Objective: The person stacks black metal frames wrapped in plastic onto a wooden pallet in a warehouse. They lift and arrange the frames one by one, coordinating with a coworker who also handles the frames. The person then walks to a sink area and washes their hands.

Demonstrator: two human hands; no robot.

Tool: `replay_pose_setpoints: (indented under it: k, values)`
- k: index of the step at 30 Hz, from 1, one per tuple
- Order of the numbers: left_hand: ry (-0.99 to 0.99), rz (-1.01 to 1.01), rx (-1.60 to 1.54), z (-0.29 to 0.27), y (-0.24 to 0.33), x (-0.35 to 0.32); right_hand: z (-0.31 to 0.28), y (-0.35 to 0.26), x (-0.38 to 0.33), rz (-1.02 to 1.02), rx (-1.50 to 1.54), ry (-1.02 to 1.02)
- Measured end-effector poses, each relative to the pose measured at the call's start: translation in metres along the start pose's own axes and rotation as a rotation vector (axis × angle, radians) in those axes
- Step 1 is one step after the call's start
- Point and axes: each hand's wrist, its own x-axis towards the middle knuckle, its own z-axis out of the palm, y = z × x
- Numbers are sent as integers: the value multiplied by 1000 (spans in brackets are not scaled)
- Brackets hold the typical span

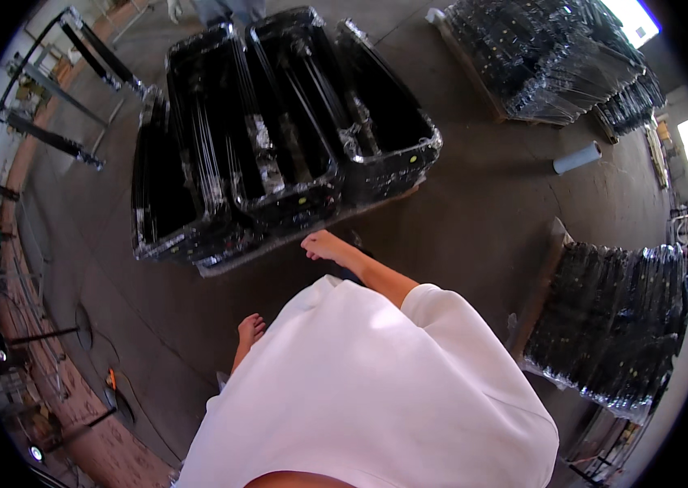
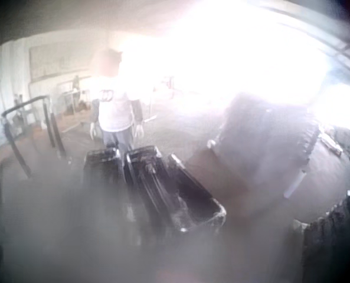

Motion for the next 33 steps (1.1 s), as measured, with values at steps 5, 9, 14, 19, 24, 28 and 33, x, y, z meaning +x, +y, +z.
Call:
replay_pose_setpoints:
  k: [5, 9, 14, 19, 24, 28, 33]
  values:
    - [-10, 231, -14, 50, 122, -4, -50, -6, 2, 40, 31, 23]
    - [-127, 368, -4, 135, 212, -6, -118, -6, 8, 43, 86, 88]
    - [-203, 703, 191, 258, 267, 9, -213, 12, 43, -253, -21, 66]
    - [-310, 1204, 371, 389, 335, -1, -342, 103, 159, -765, -765, 227]
    - [-401, 1287, 171, 417, 452, -150, -332, 38, 124, -207, -467, 24]
    - [-374, 1545, 16, 391, 514, -274, -309, -54, 114, -506, -243, -341]
    - [20, 2225, -2, 337, 515, -383, -264, -262, -69, -1101, -130, -299]
